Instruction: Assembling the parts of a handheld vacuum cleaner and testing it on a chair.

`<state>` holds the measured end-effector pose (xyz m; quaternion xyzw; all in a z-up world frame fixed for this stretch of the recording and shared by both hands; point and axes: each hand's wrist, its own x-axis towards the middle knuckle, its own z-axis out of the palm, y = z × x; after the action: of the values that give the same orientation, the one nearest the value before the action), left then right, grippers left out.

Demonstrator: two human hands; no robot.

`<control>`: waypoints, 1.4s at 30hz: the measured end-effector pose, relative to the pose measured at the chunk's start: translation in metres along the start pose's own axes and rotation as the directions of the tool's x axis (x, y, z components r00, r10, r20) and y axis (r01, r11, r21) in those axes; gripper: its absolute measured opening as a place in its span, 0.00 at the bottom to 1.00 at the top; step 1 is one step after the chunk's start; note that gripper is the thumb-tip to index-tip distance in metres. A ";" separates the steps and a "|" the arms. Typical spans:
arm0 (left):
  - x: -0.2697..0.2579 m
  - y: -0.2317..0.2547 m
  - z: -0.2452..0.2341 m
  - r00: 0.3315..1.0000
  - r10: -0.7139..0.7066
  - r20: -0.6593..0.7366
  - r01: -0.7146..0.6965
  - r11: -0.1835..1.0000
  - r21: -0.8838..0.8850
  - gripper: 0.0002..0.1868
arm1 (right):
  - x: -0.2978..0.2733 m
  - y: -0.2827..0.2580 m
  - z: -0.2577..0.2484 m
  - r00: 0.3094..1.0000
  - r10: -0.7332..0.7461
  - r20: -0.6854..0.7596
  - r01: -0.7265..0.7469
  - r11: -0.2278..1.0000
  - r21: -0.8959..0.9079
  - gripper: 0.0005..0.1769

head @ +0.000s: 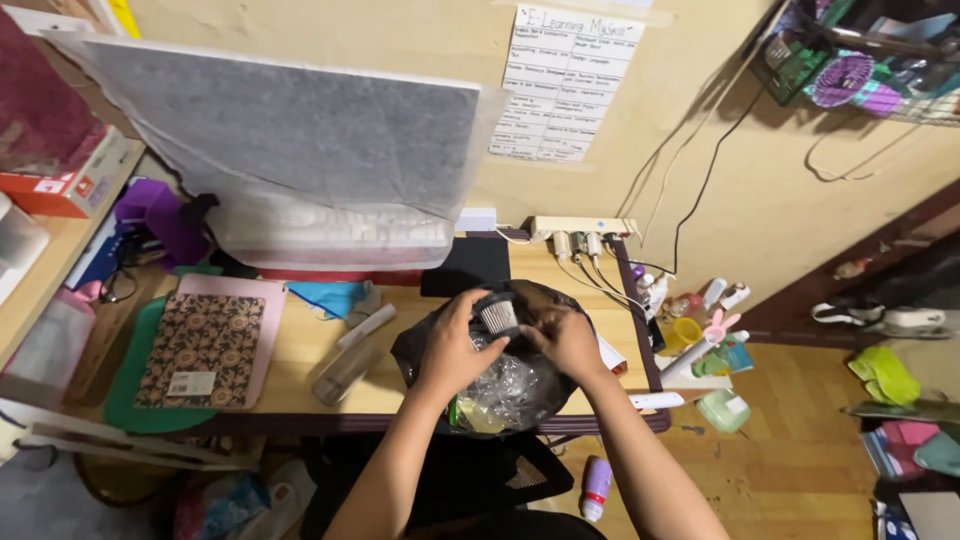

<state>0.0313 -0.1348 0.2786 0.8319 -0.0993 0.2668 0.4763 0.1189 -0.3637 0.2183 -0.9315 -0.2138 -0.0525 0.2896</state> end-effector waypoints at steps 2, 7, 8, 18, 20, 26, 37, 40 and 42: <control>-0.003 -0.002 -0.001 0.999 -0.004 0.052 0.008 0.997 -0.073 0.36 | -0.009 0.011 0.011 0.998 0.055 -0.040 -0.052 0.996 0.073 0.11; -0.016 -0.006 -0.007 0.989 -0.018 0.146 0.038 0.990 -0.139 0.35 | -0.017 -0.033 -0.012 0.993 0.089 0.081 -0.119 0.646 0.754 0.35; -0.016 -0.005 -0.010 0.973 -0.025 0.230 0.059 0.987 -0.146 0.36 | -0.016 -0.049 -0.022 0.975 0.118 0.187 -0.221 0.498 0.839 0.30; -0.013 -0.056 -0.069 0.998 -0.047 0.043 0.055 0.978 -0.203 0.42 | -0.023 -0.094 -0.034 0.946 -0.035 -0.324 0.078 0.990 0.121 0.33; -0.022 -0.113 -0.093 0.974 -0.217 -0.059 0.208 0.969 -0.130 0.37 | -0.021 -0.094 -0.029 0.932 -0.156 -0.326 0.154 0.988 -0.033 0.30; -0.090 -0.230 -0.113 0.741 -0.669 -0.061 0.617 0.642 0.455 0.43 | -0.031 -0.079 -0.006 0.882 -0.326 -0.341 0.256 0.938 -0.235 0.30; -0.159 -0.287 -0.076 0.720 -0.665 -0.197 0.688 0.649 0.324 0.47 | -0.027 0.001 0.038 0.895 0.385 -0.225 -0.230 0.831 0.506 0.19; -0.139 -0.249 -0.096 0.745 -0.623 -0.238 0.623 0.778 -0.086 0.45 | -0.021 -0.003 0.026 0.763 0.586 0.274 -0.373 0.051 0.927 0.23; -0.116 -0.197 -0.112 0.831 -0.555 -0.035 0.410 0.655 -0.634 0.36 | -0.023 -0.009 0.018 0.708 0.541 0.453 -0.510 -0.052 0.859 0.25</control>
<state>-0.0222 0.0535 0.1161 0.5958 0.1023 0.1765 0.7768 0.0937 -0.3553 0.2036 -0.5436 0.1797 0.1943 0.7965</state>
